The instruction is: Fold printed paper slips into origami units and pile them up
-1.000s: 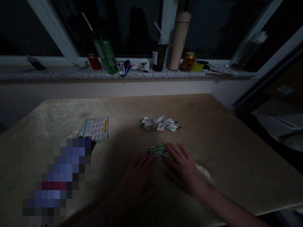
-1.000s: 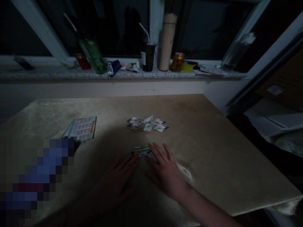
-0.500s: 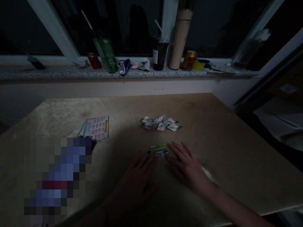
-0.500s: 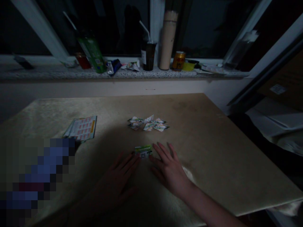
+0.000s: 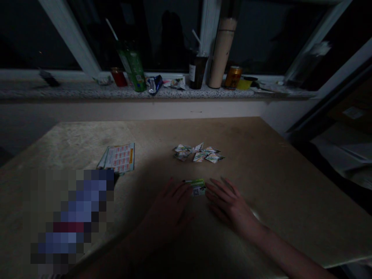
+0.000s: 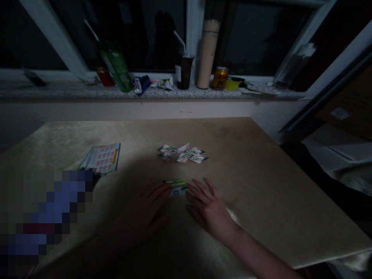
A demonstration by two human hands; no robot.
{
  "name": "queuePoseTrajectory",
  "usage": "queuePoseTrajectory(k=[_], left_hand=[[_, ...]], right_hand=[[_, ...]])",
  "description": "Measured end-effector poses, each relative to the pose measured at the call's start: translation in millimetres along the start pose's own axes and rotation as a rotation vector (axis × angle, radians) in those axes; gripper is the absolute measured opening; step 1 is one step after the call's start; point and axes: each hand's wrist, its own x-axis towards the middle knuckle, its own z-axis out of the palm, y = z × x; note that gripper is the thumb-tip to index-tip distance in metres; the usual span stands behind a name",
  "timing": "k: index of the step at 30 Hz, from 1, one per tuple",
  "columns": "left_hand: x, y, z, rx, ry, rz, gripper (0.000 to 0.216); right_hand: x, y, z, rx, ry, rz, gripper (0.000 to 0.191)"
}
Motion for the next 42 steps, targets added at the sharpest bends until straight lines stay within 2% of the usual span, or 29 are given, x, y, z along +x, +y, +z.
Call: queuePoseTrajectory(k=[4,9,12,17,24,29,35,38,42], left_hand=[[14.1,-12.9,11.3,0.028,0.129,-0.154,0.056],[17.3,-20.8,23.8,-0.049,0.180,-0.161,0.043],[15.7,-17.6,20.6,-0.054,0.209,-0.132,0.041],[12.3,-10.0,14.5,-0.021,0.211,-0.059,0.036],[8.6,-5.5,12.1,-0.019,0.257,0.042,0.027],[9.3,-7.7,8.7,0.033,0.216,0.101,0.027],[5.9,-12.5,6.9,0.030,0.078,-0.033,0.041],[1.0,-16.5,8.4,0.035,-0.019,0.041,0.050],[-1.8,-18.0,9.7,0.037,-0.052,0.106,0.054]], right_hand=[[-1.5,1.5,0.8,0.047,-0.007,-0.009,0.032],[3.7,0.7,-3.2,0.082,-0.018,0.007,0.027],[12.1,-0.3,-3.1,0.098,-0.027,0.056,0.024],[28.0,-4.4,6.2,0.241,-0.120,0.134,0.050],[44.3,-0.7,9.3,0.402,-0.046,0.055,0.032],[50.6,16.5,9.3,0.455,-0.056,-0.066,0.028],[43.9,33.4,-1.0,0.376,-0.096,-0.128,0.028],[39.2,38.9,-4.6,0.318,-0.112,-0.136,0.033],[37.1,42.6,-3.9,0.263,-0.134,-0.173,0.037]])
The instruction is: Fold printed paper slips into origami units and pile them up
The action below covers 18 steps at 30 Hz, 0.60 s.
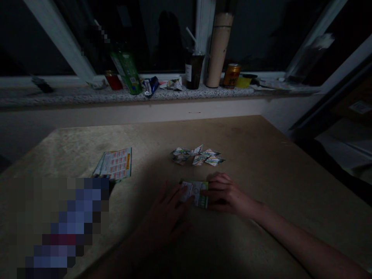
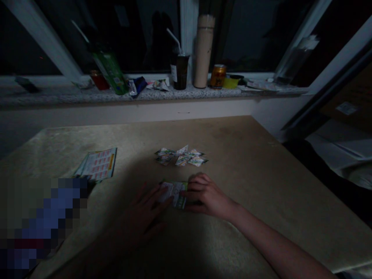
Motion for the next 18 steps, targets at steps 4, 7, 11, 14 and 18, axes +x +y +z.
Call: queuePoseTrajectory(k=[4,7,11,14,18], left_hand=[[-0.8,4.3,-0.6,-0.072,-0.036,0.027,0.068],[-3.2,5.5,-0.5,-0.148,-0.069,0.022,0.077],[-5.8,2.0,-1.1,-0.198,-0.100,0.052,0.076],[-6.3,-0.2,-2.3,-0.210,-0.103,0.066,0.072],[-6.3,1.3,-2.2,-0.184,-0.114,0.067,0.072]], right_hand=[[-0.3,1.2,0.7,-0.073,-0.005,0.004,0.037],[-1.2,2.4,1.4,-0.098,-0.014,0.035,0.037],[-0.9,5.3,4.1,-0.072,-0.013,0.049,0.036],[0.3,6.8,4.9,-0.028,-0.017,0.066,0.035],[2.7,6.2,0.9,-0.004,-0.034,0.076,0.035]])
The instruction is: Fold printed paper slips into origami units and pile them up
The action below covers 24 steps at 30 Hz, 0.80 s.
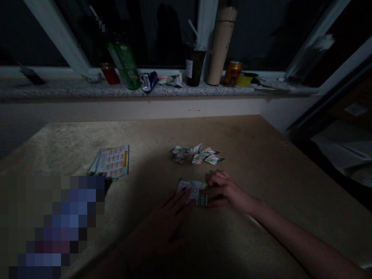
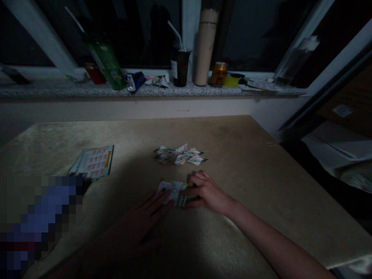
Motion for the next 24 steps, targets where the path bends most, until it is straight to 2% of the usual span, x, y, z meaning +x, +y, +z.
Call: queuePoseTrajectory(k=[5,9,12,17,24], left_hand=[[1.6,6.4,3.4,0.030,-0.022,-0.035,0.081],[1.3,10.0,5.1,0.003,-0.028,-0.075,0.084],[-0.5,9.5,8.1,-0.024,-0.020,-0.085,0.084],[-1.5,9.2,11.1,-0.049,0.020,-0.085,0.085],[0.8,11.3,7.3,-0.098,0.018,-0.101,0.082]], right_hand=[[9.2,-3.5,-7.1,0.045,-0.027,0.001,0.025],[21.1,-7.0,-3.6,0.079,0.046,0.053,0.022],[28.2,-8.4,4.7,0.003,0.097,0.114,0.024],[33.8,-8.5,17.2,-0.152,0.057,0.144,0.024],[33.2,-8.4,24.4,-0.193,0.057,0.153,0.025]])
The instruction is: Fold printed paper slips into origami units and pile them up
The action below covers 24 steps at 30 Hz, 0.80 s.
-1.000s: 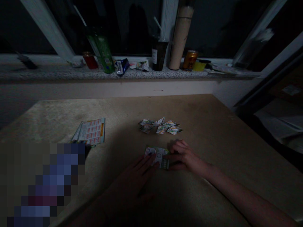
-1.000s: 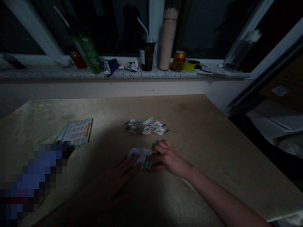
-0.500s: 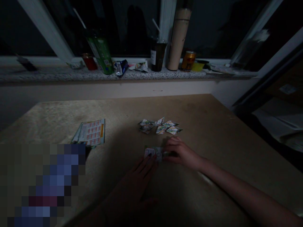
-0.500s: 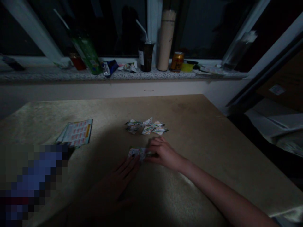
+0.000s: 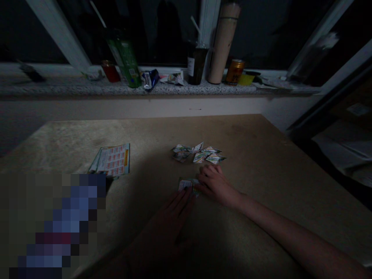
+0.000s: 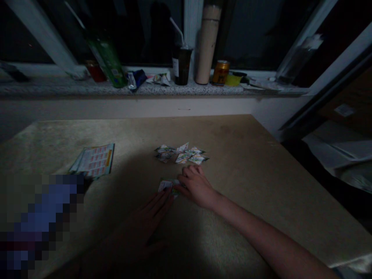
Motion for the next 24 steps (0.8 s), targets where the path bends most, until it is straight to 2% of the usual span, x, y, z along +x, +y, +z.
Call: queuePoseTrajectory(k=[12,24], left_hand=[[1.9,1.2,-1.9,0.043,-0.048,-0.024,0.084],[2.2,-1.2,2.4,0.049,-0.017,0.007,0.080]], right_hand=[[-0.3,-1.3,6.2,-0.053,0.016,-0.037,0.018],[0.1,-1.4,8.4,-0.071,0.031,-0.033,0.017]])
